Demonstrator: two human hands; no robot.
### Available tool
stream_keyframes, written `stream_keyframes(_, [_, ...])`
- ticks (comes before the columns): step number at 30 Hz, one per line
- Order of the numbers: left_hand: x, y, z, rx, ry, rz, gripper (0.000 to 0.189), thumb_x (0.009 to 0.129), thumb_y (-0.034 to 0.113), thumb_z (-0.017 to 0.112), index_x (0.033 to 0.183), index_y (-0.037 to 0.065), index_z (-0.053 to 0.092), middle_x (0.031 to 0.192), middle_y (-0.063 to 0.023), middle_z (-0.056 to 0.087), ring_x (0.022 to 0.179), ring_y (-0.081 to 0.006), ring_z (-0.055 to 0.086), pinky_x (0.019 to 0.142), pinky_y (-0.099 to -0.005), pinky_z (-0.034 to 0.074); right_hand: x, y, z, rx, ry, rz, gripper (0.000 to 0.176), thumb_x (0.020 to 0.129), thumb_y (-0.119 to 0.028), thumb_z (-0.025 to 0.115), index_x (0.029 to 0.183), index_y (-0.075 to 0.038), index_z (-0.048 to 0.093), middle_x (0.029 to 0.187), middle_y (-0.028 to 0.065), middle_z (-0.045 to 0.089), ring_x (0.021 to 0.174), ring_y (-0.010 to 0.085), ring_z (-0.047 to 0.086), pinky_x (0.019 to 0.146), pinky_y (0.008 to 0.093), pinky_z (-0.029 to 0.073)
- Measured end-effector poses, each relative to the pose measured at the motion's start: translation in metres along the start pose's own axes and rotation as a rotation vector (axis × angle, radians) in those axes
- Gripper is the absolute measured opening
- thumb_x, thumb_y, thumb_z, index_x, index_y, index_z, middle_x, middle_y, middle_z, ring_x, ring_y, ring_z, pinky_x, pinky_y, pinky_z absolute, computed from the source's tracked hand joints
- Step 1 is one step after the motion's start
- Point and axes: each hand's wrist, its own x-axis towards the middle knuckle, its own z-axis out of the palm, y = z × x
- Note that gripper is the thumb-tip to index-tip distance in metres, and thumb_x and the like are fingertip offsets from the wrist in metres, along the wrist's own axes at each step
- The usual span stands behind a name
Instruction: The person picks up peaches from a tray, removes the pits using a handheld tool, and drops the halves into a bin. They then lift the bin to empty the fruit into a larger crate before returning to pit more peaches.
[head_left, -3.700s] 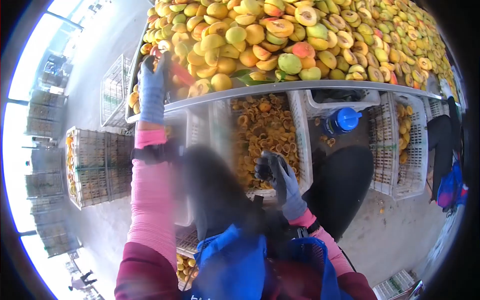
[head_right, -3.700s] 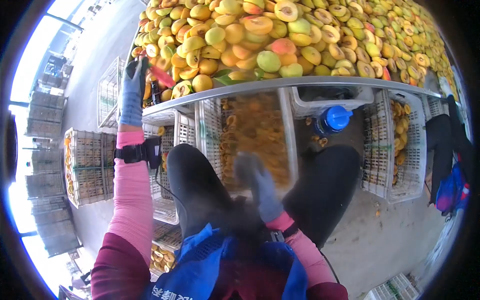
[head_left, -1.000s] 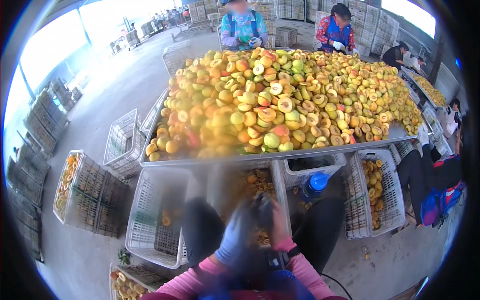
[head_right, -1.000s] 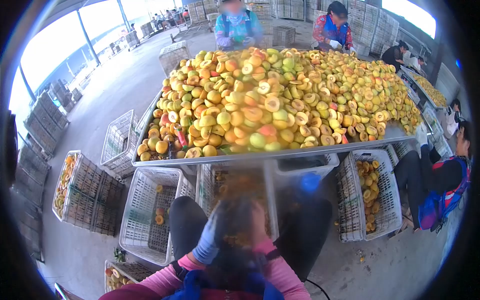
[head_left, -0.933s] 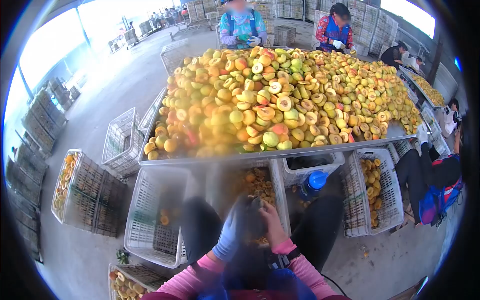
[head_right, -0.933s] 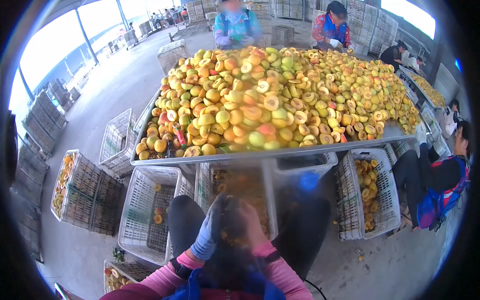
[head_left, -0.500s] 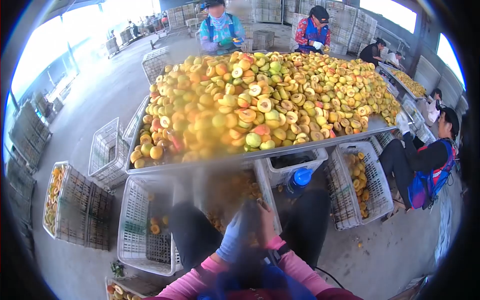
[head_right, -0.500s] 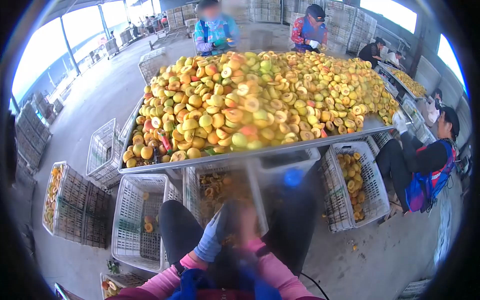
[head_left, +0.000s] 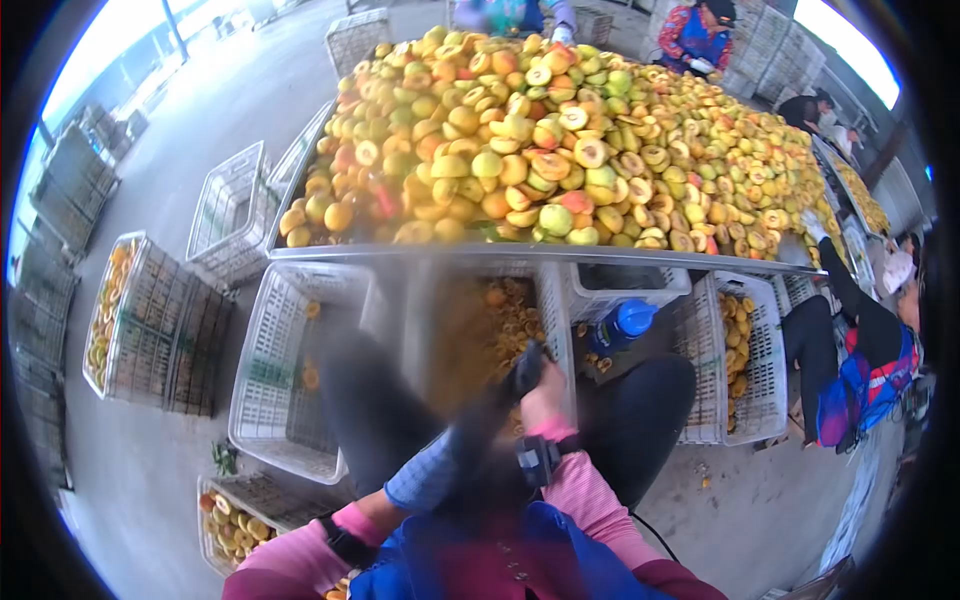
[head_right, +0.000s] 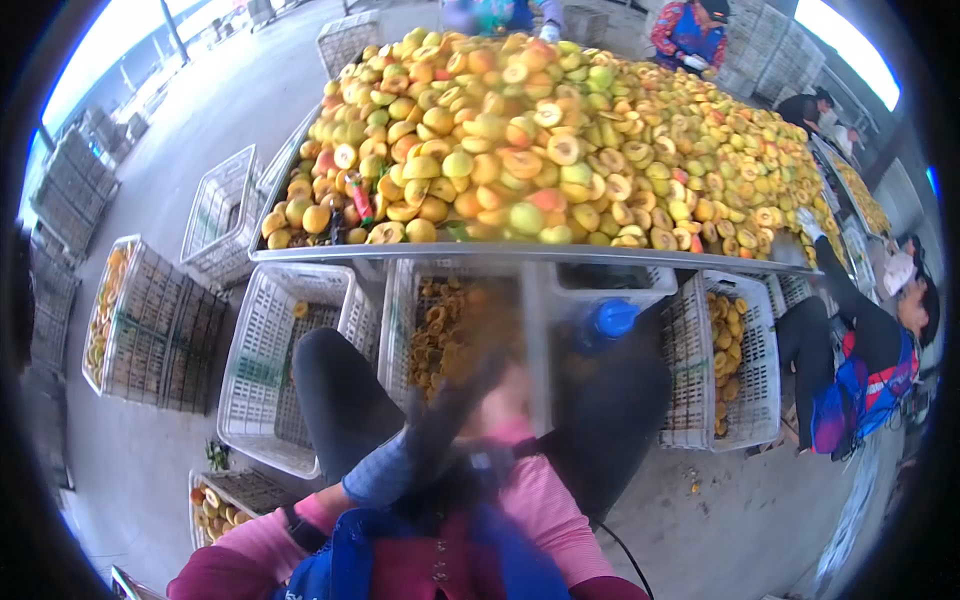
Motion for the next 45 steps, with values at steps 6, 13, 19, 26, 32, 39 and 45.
stream_keyframes(6, [-0.044, 0.062, -0.017, 0.154, 0.368, -0.323, 0.033, 0.097, 0.022, 0.047, 0.122, 0.002, 0.055, 0.108, -0.0093, 0.063, 0.099, -0.0189, 0.060, 0.084, -0.0314, 0.049, 0.074, -0.200, 0.021, 0.760, -0.109, -0.008, 0.017, 0.090, -0.018, 0.051, 0.098, -0.005, 0.059, 0.090, 0.0069, 0.061, 0.077, 0.0152, 0.059, 0.066, 0.0307, 0.049])
stream_keyframes(13, [0.109, 0.010, -0.013, 1.042, 0.336, 0.135, 0.031, 0.083, 0.025, 0.063, 0.109, 0.009, 0.062, 0.099, -0.0148, 0.064, 0.092, -0.0297, 0.062, 0.075, -0.0401, 0.051, 0.219, -0.263, 0.069, 0.690, -0.380, -0.096, 0.030, 0.089, -0.031, 0.058, 0.109, -0.010, 0.057, 0.099, 0.0017, 0.059, 0.087, 0.0141, 0.057, 0.073, 0.0297, 0.047])
stream_keyframes(19, [0.154, -0.138, -0.027, 1.582, -0.209, -0.149, 0.023, 0.082, 0.020, 0.060, 0.101, 0.007, 0.063, 0.097, -0.0148, 0.065, 0.089, -0.0298, 0.064, 0.070, -0.0423, 0.053, 0.184, -0.203, -0.005, 0.337, -0.187, 0.057, 0.042, 0.086, -0.033, 0.063, 0.118, -0.006, 0.054, 0.104, 0.0047, 0.061, 0.091, 0.0132, 0.058, 0.073, 0.0274, 0.047])
stream_keyframes(26, [0.151, -0.170, -0.029, 1.556, -0.458, -0.144, 0.023, 0.081, 0.029, 0.055, 0.084, 0.010, 0.069, 0.076, -0.0108, 0.065, 0.072, -0.0311, 0.065, 0.064, -0.0469, 0.050, 0.124, -0.175, -0.208, 0.472, 0.167, 0.131, 0.022, 0.089, -0.024, 0.060, 0.103, -0.007, 0.064, 0.086, 0.0043, 0.066, 0.071, 0.0107, 0.062, 0.060, 0.0222, 0.050])
stream_keyframes(32, [0.148, -0.124, -0.006, 1.669, -0.263, -0.284, 0.024, 0.079, 0.041, 0.062, 0.093, 0.023, 0.070, 0.100, -0.0057, 0.060, 0.101, -0.0261, 0.055, 0.085, -0.0460, 0.039, 0.128, -0.024, -0.316, 0.337, 0.364, 0.405, 0.021, 0.087, -0.021, 0.061, 0.100, -0.004, 0.064, 0.078, 0.0018, 0.063, 0.065, 0.0072, 0.058, 0.055, 0.0189, 0.046])
stream_keyframes(39, [0.150, -0.122, -0.021, 1.806, -0.113, -0.169, 0.023, 0.065, 0.034, 0.072, 0.085, 0.023, 0.071, 0.102, -0.0019, 0.057, 0.102, -0.0254, 0.050, 0.090, -0.0442, 0.034, 0.148, 0.067, -0.258, -0.629, 0.285, -0.154, 0.032, 0.078, -0.013, 0.065, 0.109, -0.008, 0.060, 0.099, 0.0076, 0.062, 0.088, 0.0219, 0.060, 0.076, 0.0340, 0.049])
stream_keyframes(45, [0.193, -0.092, -0.031, 1.807, 0.415, -0.056, 0.024, 0.062, 0.021, 0.072, 0.085, 0.020, 0.069, 0.103, -0.0016, 0.055, 0.105, -0.0260, 0.049, 0.089, -0.0428, 0.036, 0.200, 0.048, -0.258, -0.995, 0.041, -0.514, 0.043, 0.073, -0.013, 0.065, 0.116, -0.013, 0.058, 0.114, 0.0052, 0.058, 0.108, 0.0257, 0.052, 0.090, 0.0387, 0.046])
